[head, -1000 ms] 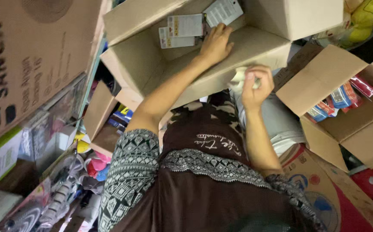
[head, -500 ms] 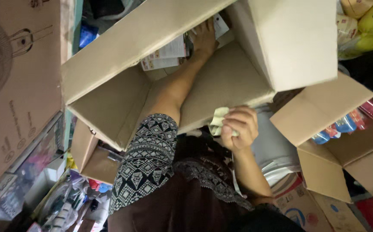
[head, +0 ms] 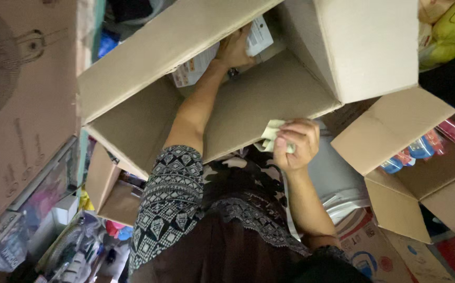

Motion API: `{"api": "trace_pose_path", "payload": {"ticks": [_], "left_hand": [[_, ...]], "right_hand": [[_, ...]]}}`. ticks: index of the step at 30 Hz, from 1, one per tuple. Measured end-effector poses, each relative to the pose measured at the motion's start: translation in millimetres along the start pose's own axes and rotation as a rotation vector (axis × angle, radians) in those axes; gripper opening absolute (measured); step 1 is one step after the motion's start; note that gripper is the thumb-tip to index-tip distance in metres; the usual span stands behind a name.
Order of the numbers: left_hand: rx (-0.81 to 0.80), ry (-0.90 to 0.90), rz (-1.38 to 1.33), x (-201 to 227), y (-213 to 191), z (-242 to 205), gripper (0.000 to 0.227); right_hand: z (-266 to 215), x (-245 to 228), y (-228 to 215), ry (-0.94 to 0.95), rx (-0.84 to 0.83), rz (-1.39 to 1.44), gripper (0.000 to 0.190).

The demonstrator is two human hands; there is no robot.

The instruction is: The person wipes a packaged door lock and a set of epoxy adhesive tubes with a white cloth while surrounded by cardboard boxes in a storage area.

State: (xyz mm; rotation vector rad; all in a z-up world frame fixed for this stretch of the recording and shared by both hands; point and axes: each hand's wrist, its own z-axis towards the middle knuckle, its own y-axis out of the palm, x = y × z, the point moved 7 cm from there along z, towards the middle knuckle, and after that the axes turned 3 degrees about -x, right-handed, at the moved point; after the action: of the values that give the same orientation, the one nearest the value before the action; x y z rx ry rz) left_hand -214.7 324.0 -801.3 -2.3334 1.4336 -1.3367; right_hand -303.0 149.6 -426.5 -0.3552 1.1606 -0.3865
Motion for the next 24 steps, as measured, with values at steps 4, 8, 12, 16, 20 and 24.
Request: {"api": "trace_pose_path", "payload": {"ticks": [4, 8, 12, 16, 20, 24], "left_hand": [[0.109, 0.116, 0.133, 18, -25, -22, 0.132], [0.084, 0.089, 0.086, 3, -3, -12, 0.133], [0.065, 0.084, 0.04, -11, 13, 3, 0.132], [-0.028, 0.016, 0.075, 5, 33, 10, 0.131], [0.002, 0.027, 0.101, 18, 49, 19, 0.134], [0.032, 0.009, 0.144, 13, 60, 30, 0.136]], "right_hand": [[13, -22, -6, 0.036, -0.09, -0.063, 0.009], [19, -29, -8, 0.057, -0.109, -0.091, 0.008], [15, -26, -7, 0.074, -0.087, -0.075, 0.009], [12, -24, -6, 0.091, -0.064, -0.075, 0.013], [13, -23, -6, 0.078, -0.057, -0.095, 0.014], [13, -20, -5, 0.063, -0.054, -0.077, 0.015]]}}
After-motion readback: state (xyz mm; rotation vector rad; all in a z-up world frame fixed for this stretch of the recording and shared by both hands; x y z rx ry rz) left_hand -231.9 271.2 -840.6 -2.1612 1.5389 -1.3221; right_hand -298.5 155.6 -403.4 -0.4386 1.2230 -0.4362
